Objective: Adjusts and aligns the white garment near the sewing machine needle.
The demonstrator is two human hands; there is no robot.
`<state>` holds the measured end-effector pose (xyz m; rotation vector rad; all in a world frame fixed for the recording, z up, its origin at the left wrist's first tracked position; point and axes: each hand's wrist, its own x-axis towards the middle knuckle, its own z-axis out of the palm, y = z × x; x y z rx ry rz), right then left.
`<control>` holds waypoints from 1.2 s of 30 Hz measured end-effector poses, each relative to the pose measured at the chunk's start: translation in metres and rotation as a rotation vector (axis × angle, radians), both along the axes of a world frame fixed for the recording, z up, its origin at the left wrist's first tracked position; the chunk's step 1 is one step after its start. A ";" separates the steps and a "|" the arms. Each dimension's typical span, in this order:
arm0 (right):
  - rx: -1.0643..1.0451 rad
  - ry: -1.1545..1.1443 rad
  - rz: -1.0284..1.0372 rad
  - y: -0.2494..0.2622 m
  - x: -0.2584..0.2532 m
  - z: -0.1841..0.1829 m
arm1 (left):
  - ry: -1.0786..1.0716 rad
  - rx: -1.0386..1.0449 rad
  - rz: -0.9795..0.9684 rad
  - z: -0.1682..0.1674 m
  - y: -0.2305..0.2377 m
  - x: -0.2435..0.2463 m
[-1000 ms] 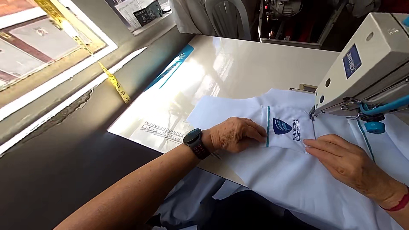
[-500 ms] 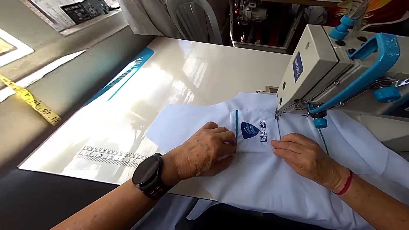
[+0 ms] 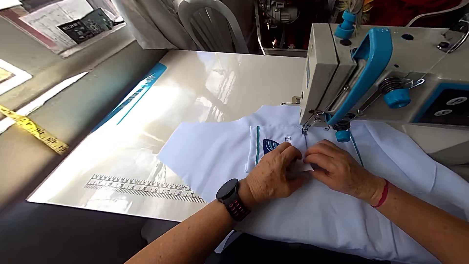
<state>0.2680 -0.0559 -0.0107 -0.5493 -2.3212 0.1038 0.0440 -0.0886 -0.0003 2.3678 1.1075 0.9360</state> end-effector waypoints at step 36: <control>-0.160 0.203 0.025 0.005 -0.006 -0.001 | -0.154 -0.049 0.158 0.001 -0.003 0.002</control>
